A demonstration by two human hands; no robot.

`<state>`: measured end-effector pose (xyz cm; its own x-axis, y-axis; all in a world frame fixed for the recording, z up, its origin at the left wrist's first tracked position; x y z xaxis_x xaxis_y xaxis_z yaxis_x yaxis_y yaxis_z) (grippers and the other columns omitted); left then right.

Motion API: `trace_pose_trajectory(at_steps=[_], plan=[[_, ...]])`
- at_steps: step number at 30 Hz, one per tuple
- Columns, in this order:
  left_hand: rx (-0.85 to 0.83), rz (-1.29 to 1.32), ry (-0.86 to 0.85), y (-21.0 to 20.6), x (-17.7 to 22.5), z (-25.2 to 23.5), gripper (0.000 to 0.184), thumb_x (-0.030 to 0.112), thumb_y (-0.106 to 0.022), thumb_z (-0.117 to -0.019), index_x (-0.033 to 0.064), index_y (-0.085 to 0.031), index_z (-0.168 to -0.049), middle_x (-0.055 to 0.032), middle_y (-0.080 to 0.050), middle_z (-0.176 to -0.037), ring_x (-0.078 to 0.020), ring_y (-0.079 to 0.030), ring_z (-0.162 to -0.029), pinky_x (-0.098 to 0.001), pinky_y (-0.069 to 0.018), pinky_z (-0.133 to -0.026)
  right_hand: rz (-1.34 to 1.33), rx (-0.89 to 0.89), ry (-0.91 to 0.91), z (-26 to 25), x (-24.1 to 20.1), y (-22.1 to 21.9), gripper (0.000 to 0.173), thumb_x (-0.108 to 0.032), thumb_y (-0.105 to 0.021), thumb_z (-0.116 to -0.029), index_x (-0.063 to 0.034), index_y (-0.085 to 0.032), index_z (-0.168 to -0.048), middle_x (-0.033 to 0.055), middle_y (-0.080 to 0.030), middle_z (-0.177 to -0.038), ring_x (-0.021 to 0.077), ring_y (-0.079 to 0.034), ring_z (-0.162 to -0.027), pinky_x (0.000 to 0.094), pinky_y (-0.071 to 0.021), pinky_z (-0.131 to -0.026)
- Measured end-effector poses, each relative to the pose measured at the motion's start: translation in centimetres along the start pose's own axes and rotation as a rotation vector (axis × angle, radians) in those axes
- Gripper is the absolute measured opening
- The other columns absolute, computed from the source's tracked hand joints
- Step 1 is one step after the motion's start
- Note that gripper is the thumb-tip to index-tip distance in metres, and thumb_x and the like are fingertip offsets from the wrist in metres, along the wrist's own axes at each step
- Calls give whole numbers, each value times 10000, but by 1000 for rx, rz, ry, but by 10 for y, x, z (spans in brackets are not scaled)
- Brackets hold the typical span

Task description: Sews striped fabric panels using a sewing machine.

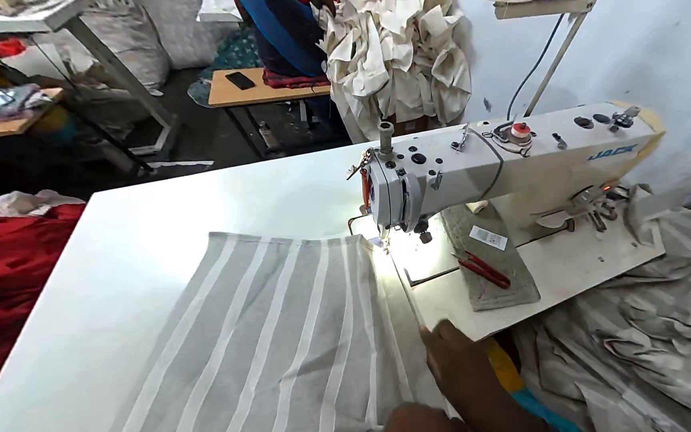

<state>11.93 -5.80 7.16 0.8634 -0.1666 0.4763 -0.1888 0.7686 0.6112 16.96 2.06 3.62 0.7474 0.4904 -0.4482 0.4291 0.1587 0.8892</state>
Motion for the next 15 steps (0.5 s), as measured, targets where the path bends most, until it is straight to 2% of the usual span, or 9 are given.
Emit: trace_pose_trajectory(at_steps=[2, 3, 5, 6, 8, 10, 12, 14, 15], plan=[[342, 108, -226, 53, -22, 4, 414, 429, -589, -1017, 51, -758, -1042, -160, -747, -971, -344, -737, -916, -583, -583, -809, -124, -2, 10, 25, 0, 6, 260, -84, -648, -919, 1, -744, -1146, 185, -687, -954, 313, -705, -794, 458, -606, -667], [519, 200, -248, 83, -42, -1, 380, 415, -619, -1002, 73, -777, -1052, -126, -764, -1006, -293, -742, -955, -548, -585, -863, -133, -3, 0, 33, -3, 7, 237, -81, -659, -913, 14, -741, -1114, 191, -691, -947, 320, -712, -800, 465, -610, -674], [849, 185, -43, 123, -90, -24, 377, 425, -699, -954, 95, -758, -1126, -121, -735, -1155, -293, -695, -1097, -535, -538, -972, -59, 7, 24, 42, -9, 5, 271, -61, -654, -897, -13, -766, -1139, 171, -694, -917, 297, -716, -772, 417, -614, -635], [927, 126, 105, 128, -112, -41, 516, 491, -738, -905, 85, -719, -1221, -146, -656, -1330, -337, -588, -1274, -564, -422, -1103, -50, -29, 39, 43, -9, 7, 271, -54, -665, -891, -21, -771, -1138, 174, -697, -919, 305, -719, -779, 424, -615, -635], [992, 24, 289, 114, -138, -67, 819, 688, -723, -796, 102, -638, -1361, -129, -462, -1573, -361, -334, -1508, -604, -164, -1240, -52, -162, 44, 35, 11, 19, 247, -108, -665, -929, -60, -778, -1143, 178, -719, -982, 334, -729, -851, 490, -615, -697], [1107, -59, 336, 100, -139, -71, 866, 784, -640, -769, 131, -666, -1338, -83, -488, -1567, -348, -348, -1510, -635, -143, -1233, -38, -97, -42, 12, 66, 54, 232, -229, -647, -977, -81, -785, -1092, 151, -738, -1025, 316, -730, -903, 522, -605, -776], [1128, -91, 335, 96, -136, -70, 858, 783, -611, -793, 129, -668, -1346, -68, -514, -1550, -343, -371, -1501, -657, -159, -1217, 96, 210, -146, -14, 126, 108, 289, -234, -660, -984, -20, -743, -1160, 199, -699, -1096, 371, -698, -924, 559, -583, -775], [1078, -106, 355, 96, -137, -72, 868, 802, -570, -813, 154, -648, -1385, -34, -490, -1574, -319, -328, -1528, -658, -128, -1224, 252, 417, -186, -34, 187, 136, 402, -182, -601, -1013, 17, -620, -1363, 263, -589, -1382, 493, -587, -1226, 670, -496, -950], [1070, -118, 360, 98, -138, -74, 869, 815, -550, -816, 166, -648, -1385, -21, -484, -1579, -307, -318, -1534, -649, -118, -1230, 275, 485, -169, -41, 212, 138, 415, -104, -564, -1008, 5, -584, -1408, 245, -547, -1454, 494, -546, -1297, 684, -482, -971]])
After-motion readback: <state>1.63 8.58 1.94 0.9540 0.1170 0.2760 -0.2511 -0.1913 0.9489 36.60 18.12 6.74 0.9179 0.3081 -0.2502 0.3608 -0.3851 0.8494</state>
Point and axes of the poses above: each hand's wrist, its own z-axis away from the middle knuckle, its own y-axis out of the back of the hand, x = y × z, the point moved 7 cm from there along -z, towards the middle knuckle
